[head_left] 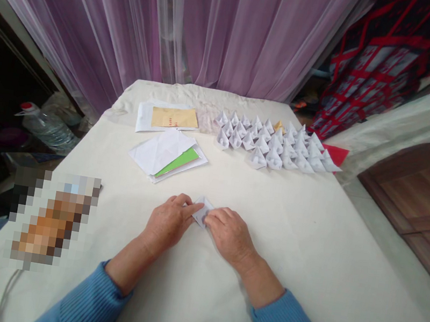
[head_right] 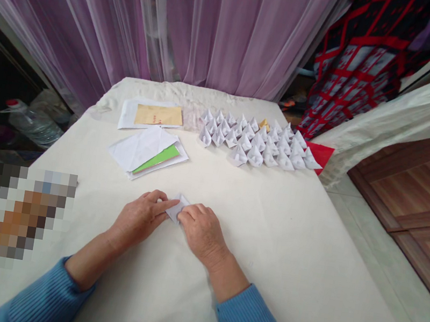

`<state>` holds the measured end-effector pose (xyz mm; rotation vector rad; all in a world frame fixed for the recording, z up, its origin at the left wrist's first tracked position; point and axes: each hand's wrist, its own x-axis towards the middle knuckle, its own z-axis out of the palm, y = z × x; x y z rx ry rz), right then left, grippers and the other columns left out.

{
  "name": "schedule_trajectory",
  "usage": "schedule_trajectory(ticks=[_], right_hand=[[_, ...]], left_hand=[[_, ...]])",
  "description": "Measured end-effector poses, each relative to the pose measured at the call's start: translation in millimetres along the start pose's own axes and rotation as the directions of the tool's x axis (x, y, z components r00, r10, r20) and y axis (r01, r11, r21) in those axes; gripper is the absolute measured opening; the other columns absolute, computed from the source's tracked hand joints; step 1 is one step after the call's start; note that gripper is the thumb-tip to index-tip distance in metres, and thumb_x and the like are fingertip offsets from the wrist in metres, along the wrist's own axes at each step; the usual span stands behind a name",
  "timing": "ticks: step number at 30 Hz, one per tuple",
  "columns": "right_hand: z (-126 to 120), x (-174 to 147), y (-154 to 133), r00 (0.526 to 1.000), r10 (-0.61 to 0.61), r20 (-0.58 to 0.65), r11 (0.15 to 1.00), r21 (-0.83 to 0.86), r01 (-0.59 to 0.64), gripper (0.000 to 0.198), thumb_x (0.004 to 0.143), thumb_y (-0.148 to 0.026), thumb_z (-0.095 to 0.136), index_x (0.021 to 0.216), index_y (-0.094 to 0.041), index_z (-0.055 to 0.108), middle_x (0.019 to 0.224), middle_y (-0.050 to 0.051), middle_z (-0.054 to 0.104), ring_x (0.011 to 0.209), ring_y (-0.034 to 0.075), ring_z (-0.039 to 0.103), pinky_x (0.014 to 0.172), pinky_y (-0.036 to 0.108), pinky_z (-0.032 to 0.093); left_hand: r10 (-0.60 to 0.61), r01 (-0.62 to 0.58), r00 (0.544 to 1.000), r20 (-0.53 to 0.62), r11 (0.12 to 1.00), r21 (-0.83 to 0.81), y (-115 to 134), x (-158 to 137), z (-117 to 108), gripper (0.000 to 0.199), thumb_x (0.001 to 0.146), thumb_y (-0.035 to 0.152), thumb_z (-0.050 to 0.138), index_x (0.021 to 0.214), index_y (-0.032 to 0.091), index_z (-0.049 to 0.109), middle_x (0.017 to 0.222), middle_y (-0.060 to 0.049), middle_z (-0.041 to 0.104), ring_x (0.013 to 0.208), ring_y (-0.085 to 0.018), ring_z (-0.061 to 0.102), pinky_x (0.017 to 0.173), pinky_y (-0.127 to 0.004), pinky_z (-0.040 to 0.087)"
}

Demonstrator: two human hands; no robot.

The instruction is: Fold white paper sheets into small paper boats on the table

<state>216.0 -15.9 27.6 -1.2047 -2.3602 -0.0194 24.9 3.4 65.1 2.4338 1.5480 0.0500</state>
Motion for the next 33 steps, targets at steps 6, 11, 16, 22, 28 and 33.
schedule_trajectory(ticks=[6,11,16,22,28,33], right_hand=[[-2.2,-1.4,0.1,1.000,-0.016,-0.008,1.000,0.018,0.016,0.015,0.093,-0.016,0.055,0.085,-0.021,0.066,0.082,0.002,0.065,0.080,0.017,0.052,0.071,0.030,0.036],[-2.4,-1.7,-0.2,1.000,-0.013,-0.005,1.000,0.013,0.013,0.016,0.094,-0.016,0.054,0.085,-0.021,0.066,0.082,0.003,0.065,0.080,0.017,0.052,0.072,0.030,0.037],[-2.3,-1.7,-0.3,1.000,-0.015,-0.005,1.000,0.017,0.015,0.016,0.095,-0.017,0.052,0.086,-0.020,0.065,0.084,0.003,0.065,0.081,0.017,0.052,0.073,0.030,0.037],[-2.0,-1.4,-0.4,1.000,-0.009,-0.007,1.000,0.027,0.009,0.016,0.095,-0.017,0.052,0.085,-0.020,0.064,0.083,0.003,0.065,0.081,0.018,0.052,0.073,0.030,0.036],[-2.9,-1.4,-0.9,1.000,-0.003,0.028,1.000,0.000,0.003,0.015,0.094,-0.017,0.053,0.084,-0.021,0.063,0.082,0.003,0.064,0.080,0.017,0.051,0.072,0.031,0.036],[-2.9,-1.3,-0.7,0.999,0.000,0.035,1.000,0.011,0.000,0.013,0.092,-0.016,0.055,0.084,-0.021,0.063,0.083,0.002,0.064,0.081,0.017,0.051,0.072,0.031,0.035]], left_hand=[[0.063,-0.063,0.998,-0.002,0.996,-0.066,-9.9,-0.3,1.4,0.044,0.090,0.025,0.056,0.133,0.035,0.054,0.121,-0.004,0.057,0.107,-0.021,0.057,0.090,-0.034,0.052],[0.067,-0.071,0.997,-0.037,0.991,-0.114,-11.3,-2.3,3.4,0.043,0.088,0.033,0.061,0.130,0.033,0.057,0.120,-0.005,0.058,0.107,-0.022,0.058,0.092,-0.037,0.052],[0.056,-0.059,0.997,-0.044,0.996,-0.065,-6.3,-2.9,3.9,0.043,0.090,0.031,0.060,0.132,0.034,0.056,0.120,-0.005,0.058,0.107,-0.022,0.058,0.089,-0.035,0.053],[0.053,-0.054,0.998,-0.029,0.998,-0.037,-5.6,-2.1,3.4,0.042,0.090,0.034,0.060,0.132,0.035,0.055,0.120,-0.005,0.057,0.107,-0.022,0.057,0.085,-0.034,0.054],[0.048,-0.049,0.999,-0.025,0.998,-0.029,-3.7,-2.6,2.2,0.042,0.091,0.035,0.059,0.132,0.036,0.055,0.119,-0.005,0.057,0.106,-0.021,0.057,0.085,-0.032,0.053],[0.042,-0.042,0.999,-0.023,0.999,-0.025,-3.6,-2.9,2.5,0.045,0.092,0.035,0.058,0.136,0.036,0.050,0.120,-0.005,0.057,0.107,-0.021,0.057,0.085,-0.032,0.053]])
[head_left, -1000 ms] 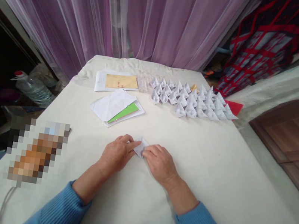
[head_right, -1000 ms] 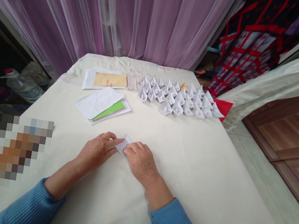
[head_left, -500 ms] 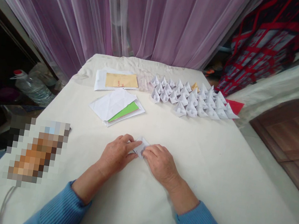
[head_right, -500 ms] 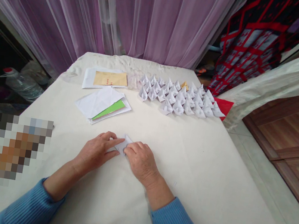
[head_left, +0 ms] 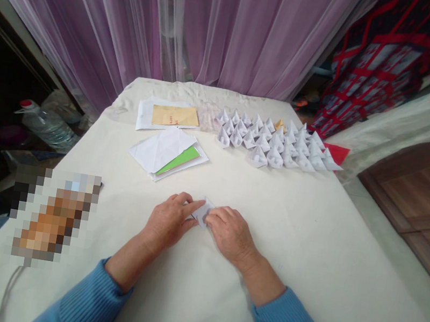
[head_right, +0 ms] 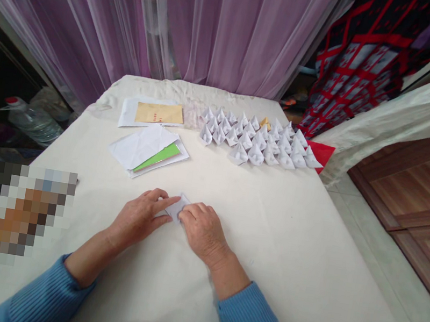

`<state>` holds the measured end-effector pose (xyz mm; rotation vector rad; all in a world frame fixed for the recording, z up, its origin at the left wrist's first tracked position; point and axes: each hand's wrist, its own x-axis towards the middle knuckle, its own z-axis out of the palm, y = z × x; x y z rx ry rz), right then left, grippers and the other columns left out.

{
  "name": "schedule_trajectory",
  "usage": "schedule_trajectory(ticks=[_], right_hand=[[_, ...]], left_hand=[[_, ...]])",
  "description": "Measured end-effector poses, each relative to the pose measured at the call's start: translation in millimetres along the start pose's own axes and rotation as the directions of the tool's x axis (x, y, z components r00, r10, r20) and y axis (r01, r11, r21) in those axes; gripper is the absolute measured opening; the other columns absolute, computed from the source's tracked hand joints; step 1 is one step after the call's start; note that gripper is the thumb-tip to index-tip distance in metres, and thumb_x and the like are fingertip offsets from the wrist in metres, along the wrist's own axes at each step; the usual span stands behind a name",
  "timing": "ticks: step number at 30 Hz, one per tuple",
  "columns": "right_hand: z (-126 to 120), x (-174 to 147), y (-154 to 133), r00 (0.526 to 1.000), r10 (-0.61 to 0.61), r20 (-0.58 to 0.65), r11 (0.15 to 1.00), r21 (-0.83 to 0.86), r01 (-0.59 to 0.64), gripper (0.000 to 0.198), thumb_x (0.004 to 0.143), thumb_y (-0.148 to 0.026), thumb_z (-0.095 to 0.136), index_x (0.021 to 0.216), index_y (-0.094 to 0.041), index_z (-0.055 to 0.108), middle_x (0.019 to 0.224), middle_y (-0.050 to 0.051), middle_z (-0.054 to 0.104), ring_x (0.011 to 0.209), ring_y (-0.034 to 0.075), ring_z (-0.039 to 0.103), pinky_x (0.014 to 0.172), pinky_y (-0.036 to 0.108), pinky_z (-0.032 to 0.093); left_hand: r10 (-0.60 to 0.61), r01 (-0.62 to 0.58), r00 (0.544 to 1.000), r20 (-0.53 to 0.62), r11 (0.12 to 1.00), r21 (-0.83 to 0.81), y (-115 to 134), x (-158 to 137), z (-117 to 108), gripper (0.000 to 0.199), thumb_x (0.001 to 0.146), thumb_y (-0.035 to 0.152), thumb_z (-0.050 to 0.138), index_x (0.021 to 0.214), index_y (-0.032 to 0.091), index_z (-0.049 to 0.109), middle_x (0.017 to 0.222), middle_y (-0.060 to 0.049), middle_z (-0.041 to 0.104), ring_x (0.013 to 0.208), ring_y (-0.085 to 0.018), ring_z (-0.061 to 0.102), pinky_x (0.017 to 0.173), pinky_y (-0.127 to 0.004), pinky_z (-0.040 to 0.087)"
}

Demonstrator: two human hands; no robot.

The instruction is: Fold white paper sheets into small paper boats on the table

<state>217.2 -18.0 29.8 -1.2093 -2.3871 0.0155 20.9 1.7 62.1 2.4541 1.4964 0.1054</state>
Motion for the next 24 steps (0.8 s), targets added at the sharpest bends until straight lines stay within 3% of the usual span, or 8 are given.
schedule_trajectory(ticks=[9,24], right_hand=[[0.4,0.3,-0.2,0.999,0.032,0.026,0.999,0.008,-0.032,0.014,0.092,-0.015,0.053,0.084,-0.021,0.062,0.085,0.002,0.064,0.083,0.018,0.052,0.074,0.031,0.036],[0.3,0.3,-1.1,0.999,0.039,0.036,0.999,0.017,-0.040,0.013,0.093,-0.016,0.052,0.084,-0.021,0.060,0.085,0.003,0.062,0.083,0.018,0.051,0.075,0.031,0.035]], left_hand=[[0.011,-0.011,0.999,-0.042,1.000,-0.002,0.8,-1.6,5.1,0.060,0.083,0.041,0.069,0.138,0.033,0.048,0.123,-0.005,0.056,0.110,-0.022,0.056,0.091,-0.034,0.051],[-0.035,0.035,0.997,-0.063,0.999,-0.003,11.8,-2.5,4.9,0.050,0.087,0.030,0.064,0.135,0.034,0.050,0.119,-0.005,0.056,0.105,-0.022,0.056,0.091,-0.036,0.050]])
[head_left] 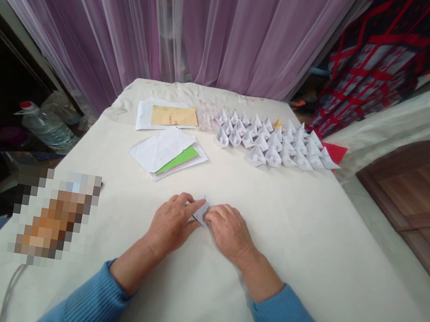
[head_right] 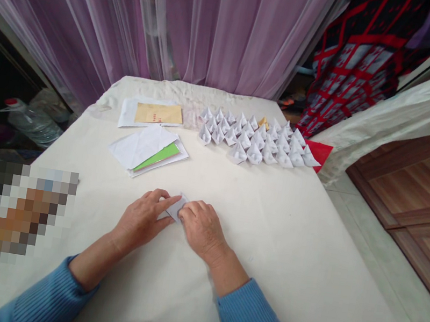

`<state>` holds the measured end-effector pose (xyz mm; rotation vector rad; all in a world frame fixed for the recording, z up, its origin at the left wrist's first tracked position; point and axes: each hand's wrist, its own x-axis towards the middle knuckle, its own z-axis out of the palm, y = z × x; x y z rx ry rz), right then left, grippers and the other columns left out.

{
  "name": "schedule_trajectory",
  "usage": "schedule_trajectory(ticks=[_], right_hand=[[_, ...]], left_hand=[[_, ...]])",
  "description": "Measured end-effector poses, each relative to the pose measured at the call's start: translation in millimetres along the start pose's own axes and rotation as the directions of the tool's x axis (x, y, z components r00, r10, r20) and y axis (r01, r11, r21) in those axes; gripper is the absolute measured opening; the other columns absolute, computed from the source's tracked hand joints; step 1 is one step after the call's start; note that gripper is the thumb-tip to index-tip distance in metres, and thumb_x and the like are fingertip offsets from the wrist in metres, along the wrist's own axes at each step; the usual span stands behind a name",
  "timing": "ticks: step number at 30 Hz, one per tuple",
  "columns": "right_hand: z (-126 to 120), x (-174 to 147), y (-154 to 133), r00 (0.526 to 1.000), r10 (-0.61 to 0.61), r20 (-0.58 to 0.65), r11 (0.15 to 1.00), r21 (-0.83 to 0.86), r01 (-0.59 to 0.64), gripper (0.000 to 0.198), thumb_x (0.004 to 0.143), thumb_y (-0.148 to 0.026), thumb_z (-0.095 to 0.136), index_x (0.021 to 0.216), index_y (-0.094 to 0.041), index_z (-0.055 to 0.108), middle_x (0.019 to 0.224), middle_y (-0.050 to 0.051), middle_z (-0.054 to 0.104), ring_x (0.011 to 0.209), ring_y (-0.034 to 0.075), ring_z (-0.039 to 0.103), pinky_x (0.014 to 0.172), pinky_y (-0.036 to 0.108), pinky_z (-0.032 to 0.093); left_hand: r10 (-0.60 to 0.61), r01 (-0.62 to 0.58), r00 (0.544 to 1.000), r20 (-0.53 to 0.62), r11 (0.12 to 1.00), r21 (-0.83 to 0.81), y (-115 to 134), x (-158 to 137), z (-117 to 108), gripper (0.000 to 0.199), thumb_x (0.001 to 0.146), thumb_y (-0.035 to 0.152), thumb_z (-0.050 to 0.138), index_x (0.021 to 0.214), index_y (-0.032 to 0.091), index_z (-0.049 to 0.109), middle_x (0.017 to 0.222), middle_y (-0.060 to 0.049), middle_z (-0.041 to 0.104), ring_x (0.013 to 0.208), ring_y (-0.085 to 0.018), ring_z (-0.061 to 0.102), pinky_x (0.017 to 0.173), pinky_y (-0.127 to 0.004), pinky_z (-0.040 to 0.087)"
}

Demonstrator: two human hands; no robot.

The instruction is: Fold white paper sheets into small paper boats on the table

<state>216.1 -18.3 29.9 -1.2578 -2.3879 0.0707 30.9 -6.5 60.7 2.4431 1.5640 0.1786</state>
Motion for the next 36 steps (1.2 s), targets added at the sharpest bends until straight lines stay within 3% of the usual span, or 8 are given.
schedule_trajectory(ticks=[15,22,24,28,33,36], right_hand=[[-3.1,-2.4,-0.2,1.000,-0.008,-0.027,0.997,0.075,0.010,0.016,0.092,-0.014,0.053,0.085,-0.021,0.065,0.085,0.002,0.065,0.082,0.018,0.052,0.073,0.031,0.036],[-9.6,-8.8,-3.2,0.996,-0.062,-0.069,0.984,0.161,0.072,0.018,0.087,-0.011,0.053,0.089,-0.021,0.068,0.091,0.004,0.067,0.086,0.018,0.056,0.078,0.033,0.043],[-10.1,-10.8,-4.1,0.991,-0.086,-0.099,0.986,0.132,0.099,0.018,0.088,-0.012,0.053,0.094,-0.020,0.068,0.099,0.006,0.068,0.096,0.020,0.058,0.085,0.035,0.045],[-9.1,-14.3,-5.3,0.981,-0.154,-0.121,0.984,0.067,0.163,0.019,0.091,-0.017,0.052,0.105,-0.018,0.065,0.115,0.008,0.068,0.114,0.024,0.057,0.098,0.042,0.044],[-6.5,-18.5,-5.1,0.990,-0.133,-0.054,0.990,0.039,0.135,0.021,0.093,-0.022,0.051,0.110,-0.019,0.063,0.119,0.010,0.067,0.118,0.025,0.057,0.099,0.046,0.045],[-5.3,-20.8,-4.4,0.990,-0.134,-0.035,0.991,0.025,0.135,0.026,0.093,-0.022,0.050,0.116,-0.017,0.061,0.123,0.011,0.066,0.120,0.026,0.056,0.100,0.047,0.045]], left_hand=[[0.070,-0.064,0.994,0.089,0.996,-0.065,-14.4,4.2,-5.9,0.048,0.088,0.026,0.061,0.135,0.031,0.052,0.126,-0.005,0.056,0.110,-0.023,0.056,0.094,-0.038,0.050],[0.109,-0.100,0.992,0.058,0.985,-0.141,-25.3,5.1,-1.7,0.040,0.090,0.027,0.056,0.130,0.027,0.057,0.125,-0.007,0.059,0.108,-0.023,0.059,0.095,-0.038,0.050],[0.102,-0.095,0.994,0.043,0.984,-0.149,-25.4,4.1,-1.3,0.036,0.092,0.026,0.053,0.128,0.025,0.059,0.123,-0.007,0.060,0.107,-0.023,0.060,0.095,-0.037,0.050],[0.086,-0.086,0.996,-0.001,0.993,-0.078,-18.1,1.2,-2.6,0.034,0.095,0.026,0.049,0.128,0.025,0.058,0.120,-0.007,0.062,0.104,-0.021,0.060,0.091,-0.035,0.052],[0.081,-0.076,0.996,-0.040,0.990,0.117,-5.2,-1.2,-5.2,0.031,0.093,0.022,0.051,0.122,0.025,0.061,0.116,-0.007,0.063,0.095,-0.021,0.061,0.082,-0.035,0.054],[0.107,-0.093,0.992,-0.073,0.980,0.175,-6.6,-3.9,-3.1,0.033,0.093,0.024,0.051,0.125,0.026,0.060,0.124,-0.008,0.061,0.103,-0.024,0.060,0.083,-0.038,0.053]])
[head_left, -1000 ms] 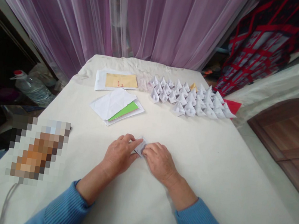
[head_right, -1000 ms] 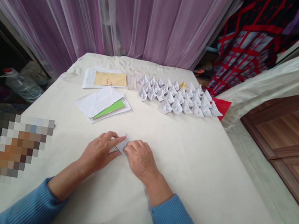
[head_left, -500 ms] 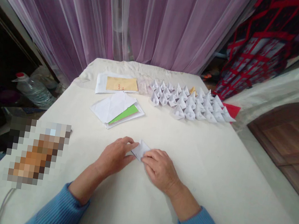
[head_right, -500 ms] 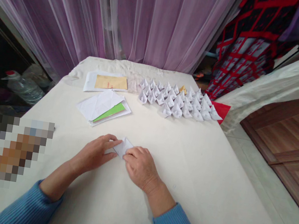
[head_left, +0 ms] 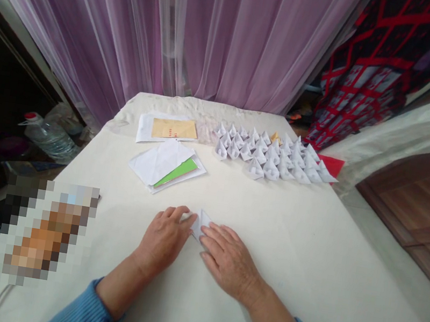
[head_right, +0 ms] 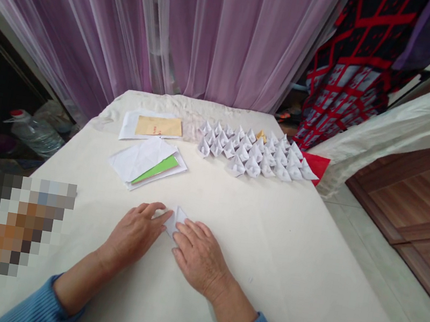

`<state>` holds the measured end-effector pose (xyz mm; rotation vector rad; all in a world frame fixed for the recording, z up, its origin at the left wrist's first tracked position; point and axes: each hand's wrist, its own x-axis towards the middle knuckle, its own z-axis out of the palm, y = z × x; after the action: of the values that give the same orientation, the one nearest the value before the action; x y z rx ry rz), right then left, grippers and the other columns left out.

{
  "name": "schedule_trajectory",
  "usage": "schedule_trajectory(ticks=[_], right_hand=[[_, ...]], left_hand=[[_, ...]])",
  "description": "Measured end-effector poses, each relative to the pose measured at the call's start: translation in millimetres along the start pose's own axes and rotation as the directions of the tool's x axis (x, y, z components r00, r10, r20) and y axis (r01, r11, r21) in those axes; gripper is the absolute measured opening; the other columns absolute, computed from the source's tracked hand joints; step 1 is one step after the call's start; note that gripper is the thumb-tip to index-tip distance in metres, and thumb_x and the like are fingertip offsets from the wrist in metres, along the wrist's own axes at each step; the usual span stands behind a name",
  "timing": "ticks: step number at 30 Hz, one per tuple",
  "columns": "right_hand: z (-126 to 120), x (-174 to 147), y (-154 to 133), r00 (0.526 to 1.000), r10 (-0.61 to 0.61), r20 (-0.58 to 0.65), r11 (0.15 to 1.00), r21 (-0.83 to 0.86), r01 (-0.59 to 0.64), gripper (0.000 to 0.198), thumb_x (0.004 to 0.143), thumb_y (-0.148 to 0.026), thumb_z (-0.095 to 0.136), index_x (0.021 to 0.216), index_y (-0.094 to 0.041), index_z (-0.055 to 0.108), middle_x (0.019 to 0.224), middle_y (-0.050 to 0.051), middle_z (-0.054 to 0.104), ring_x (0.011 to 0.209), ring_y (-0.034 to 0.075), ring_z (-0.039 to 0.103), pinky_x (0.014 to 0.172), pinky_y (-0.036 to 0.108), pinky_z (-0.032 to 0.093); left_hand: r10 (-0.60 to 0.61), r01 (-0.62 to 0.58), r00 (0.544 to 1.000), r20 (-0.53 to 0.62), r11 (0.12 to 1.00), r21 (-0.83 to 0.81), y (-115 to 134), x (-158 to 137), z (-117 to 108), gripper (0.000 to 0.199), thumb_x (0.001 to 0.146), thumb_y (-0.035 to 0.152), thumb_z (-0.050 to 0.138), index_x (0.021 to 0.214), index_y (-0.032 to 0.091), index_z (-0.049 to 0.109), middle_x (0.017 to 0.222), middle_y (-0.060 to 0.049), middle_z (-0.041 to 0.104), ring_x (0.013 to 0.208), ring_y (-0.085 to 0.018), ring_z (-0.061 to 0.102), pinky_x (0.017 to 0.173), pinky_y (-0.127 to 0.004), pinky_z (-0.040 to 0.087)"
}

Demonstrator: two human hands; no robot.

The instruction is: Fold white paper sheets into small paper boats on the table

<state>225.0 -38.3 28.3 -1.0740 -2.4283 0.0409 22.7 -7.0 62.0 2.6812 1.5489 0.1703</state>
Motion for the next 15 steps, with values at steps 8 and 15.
schedule_trajectory(ticks=[8,15], right_hand=[[1.6,-2.4,-0.6,0.999,0.002,0.049,1.000,-0.019,-0.001,0.032,0.091,-0.022,0.054,0.122,-0.020,0.060,0.130,0.008,0.062,0.123,0.027,0.052,0.104,0.049,0.040],[4.7,-4.4,-1.2,0.998,0.026,0.059,1.000,-0.008,-0.026,0.032,0.092,-0.025,0.055,0.124,-0.022,0.060,0.132,0.008,0.060,0.126,0.025,0.050,0.105,0.048,0.037]], left_hand=[[0.095,-0.089,0.990,-0.109,0.994,0.058,-17.7,-15.0,26.9,0.044,0.095,0.043,0.048,0.137,0.029,0.051,0.150,-0.010,0.043,0.134,-0.028,0.043,0.102,-0.044,0.041],[0.001,0.010,0.994,-0.113,0.996,0.089,-19.1,-13.6,33.4,0.047,0.098,0.043,0.038,0.141,0.027,0.048,0.153,-0.014,0.037,0.138,-0.031,0.037,0.106,-0.050,0.036]])
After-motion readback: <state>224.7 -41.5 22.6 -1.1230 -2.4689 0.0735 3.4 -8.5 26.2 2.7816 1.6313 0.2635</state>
